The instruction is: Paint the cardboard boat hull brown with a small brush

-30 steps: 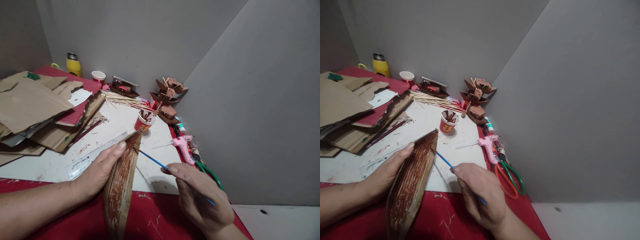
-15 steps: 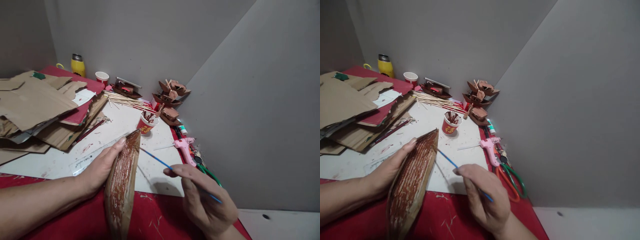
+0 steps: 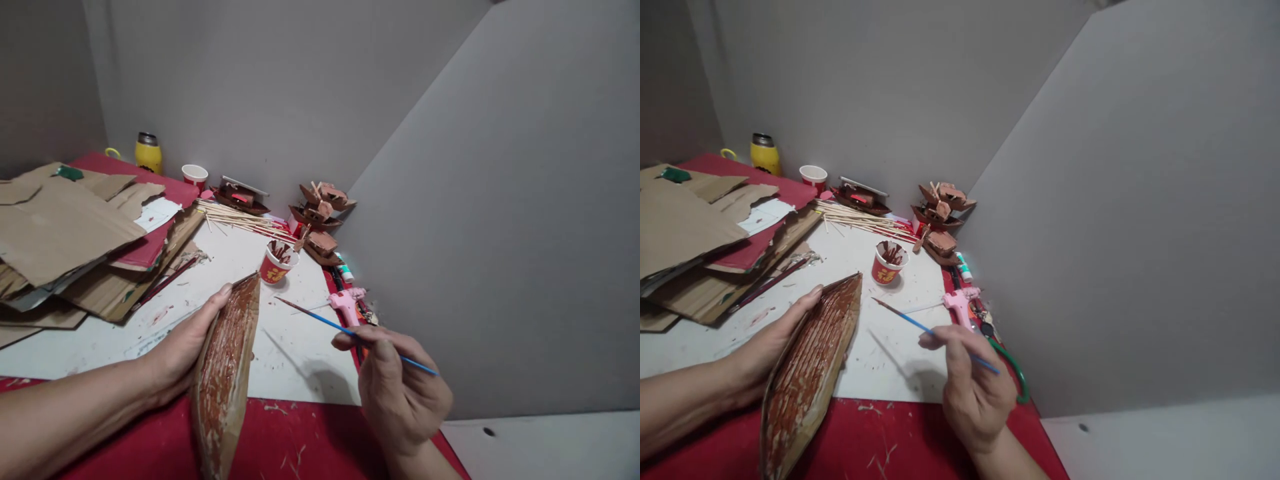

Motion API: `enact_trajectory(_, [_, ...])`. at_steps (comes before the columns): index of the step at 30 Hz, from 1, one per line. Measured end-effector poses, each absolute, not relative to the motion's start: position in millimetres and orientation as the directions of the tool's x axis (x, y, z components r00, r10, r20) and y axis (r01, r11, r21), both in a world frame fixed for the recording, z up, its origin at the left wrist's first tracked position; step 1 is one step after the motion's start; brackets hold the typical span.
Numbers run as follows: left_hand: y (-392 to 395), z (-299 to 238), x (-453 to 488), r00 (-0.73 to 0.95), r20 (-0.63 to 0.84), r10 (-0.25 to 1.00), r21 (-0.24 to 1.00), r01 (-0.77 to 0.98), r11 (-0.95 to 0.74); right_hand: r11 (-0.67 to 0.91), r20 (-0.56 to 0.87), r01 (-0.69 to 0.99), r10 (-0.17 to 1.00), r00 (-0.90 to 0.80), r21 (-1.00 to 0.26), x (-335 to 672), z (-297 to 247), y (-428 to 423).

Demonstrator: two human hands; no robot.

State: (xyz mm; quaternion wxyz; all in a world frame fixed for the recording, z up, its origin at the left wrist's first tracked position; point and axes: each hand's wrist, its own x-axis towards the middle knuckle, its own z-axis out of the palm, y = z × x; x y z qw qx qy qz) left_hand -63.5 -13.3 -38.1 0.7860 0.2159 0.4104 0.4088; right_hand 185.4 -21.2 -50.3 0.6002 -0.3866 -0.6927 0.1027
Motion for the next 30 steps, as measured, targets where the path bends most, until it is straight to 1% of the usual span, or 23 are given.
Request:
enact_trajectory(2, [-12.2,-34.2,-64.0,0.341,-0.481,0.808,0.665,-0.459,0.589,0.662,0.75,0.422,0.657,0.07,-0.619,182.1,-35.1,-17.4])
enact_trajectory(4, [-11.0,-32.2,-65.0,0.342,-0.478,0.809,0.669,-0.456,0.587,0.637,0.737,0.443,0.671,0.085,-0.631,179.7,-16.4,-10.9])
enact_trajectory(6, [-9.8,-31.6,-66.4,0.349,-0.48,0.805,0.669,-0.448,0.593,0.601,0.707,0.475,0.705,0.063,-0.642,178.3,2.3,0.2])
enact_trajectory(10, [-8.3,-31.6,-69.2,0.374,-0.49,0.787,0.662,-0.428,0.615,0.544,0.616,0.516,0.787,-0.04,-0.661,175.2,26.4,37.4])
enact_trajectory(14, [-7.4,-32.3,-70.2,0.37,-0.489,0.79,0.659,-0.437,0.613,0.507,0.526,0.522,0.841,-0.126,-0.686,168.4,26.4,80.1])
enact_trajectory(17, [-7.0,-32.6,-69.4,0.356,-0.512,0.782,0.632,-0.46,0.623,0.465,0.443,0.548,0.878,-0.183,-0.695,161.9,18.0,103.3])
enact_trajectory(22, [-7.5,-31.4,-68.3,0.336,-0.55,0.765,0.602,-0.475,0.642,0.374,0.251,0.595,0.926,-0.282,-0.711,152.4,6.5,121.1])
enact_trajectory(25, [-7.6,-30.1,-68.1,0.318,-0.542,0.778,0.607,-0.491,0.624,0.33,0.177,0.577,0.935,-0.307,-0.747,150.6,5.3,123.1])
enact_trajectory(27, [-7.2,-30.0,-68.0,0.323,-0.541,0.776,0.598,-0.501,0.626,0.313,0.177,0.545,0.941,-0.289,-0.778,152.2,6.4,122.5])
enact_trajectory(30, [-6.2,-32.3,-68.1,0.34,-0.553,0.761,0.58,-0.499,0.644,0.32,0.26,0.469,0.947,-0.191,-0.823,158.3,8.9,119.0])
